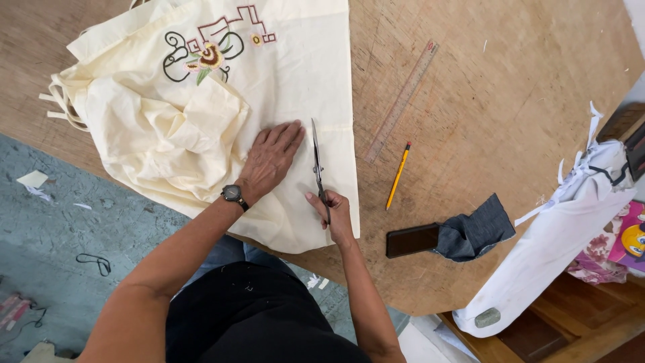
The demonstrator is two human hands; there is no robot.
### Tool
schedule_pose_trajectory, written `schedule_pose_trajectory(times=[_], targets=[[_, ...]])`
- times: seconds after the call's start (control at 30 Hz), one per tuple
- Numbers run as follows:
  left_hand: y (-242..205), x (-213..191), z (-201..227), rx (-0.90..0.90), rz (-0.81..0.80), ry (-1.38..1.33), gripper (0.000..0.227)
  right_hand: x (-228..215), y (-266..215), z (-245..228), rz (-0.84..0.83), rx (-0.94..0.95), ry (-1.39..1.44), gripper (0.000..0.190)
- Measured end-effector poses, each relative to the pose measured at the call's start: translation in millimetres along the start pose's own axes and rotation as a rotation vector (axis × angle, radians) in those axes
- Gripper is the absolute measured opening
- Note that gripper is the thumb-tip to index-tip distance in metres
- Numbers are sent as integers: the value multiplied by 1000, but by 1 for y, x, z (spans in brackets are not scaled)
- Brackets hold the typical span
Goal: The person uses shears to cut a long strip of cream-colored fabric along a straight edge, then folds the resulting piece and smooths it out by hand on a wooden table.
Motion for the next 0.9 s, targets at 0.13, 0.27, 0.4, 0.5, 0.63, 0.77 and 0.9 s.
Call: schedule_pose_trajectory(times=[0.13,0.27,0.4,0.5,0.63,0.77,0.9], targets=[[0,-1,0,-4,-8,15,51,3,1,-5,-5,-2,3,50],[0,0,-1,-9,-13,14,50,3,3,-2,-7,2,-15,51],[0,3,-2,-15,-4,2,49,5,2,-1,2,-5,-19,50],[1,0,-2,-10,0,17,49,7,1,-4,1,6,-16,51],[7,0,-2,-24,13,-16,45,7,2,-4,1,8,-15,49],[33,-4,-11,-27,15,-31,39,4,2,-8,6,24,-18,50],[67,-21,-35,-67,69,3,38,5,5,-12,19,30,4,49]])
Point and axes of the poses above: each hand's wrist, its own y-axis towards the middle knuckle, its own x-axis out of the palm, z = x × y, the point moved 1 cm from there along y, towards the middle knuckle, and after that the axes turned 5 degrees about -z, right-handed, at the moved point
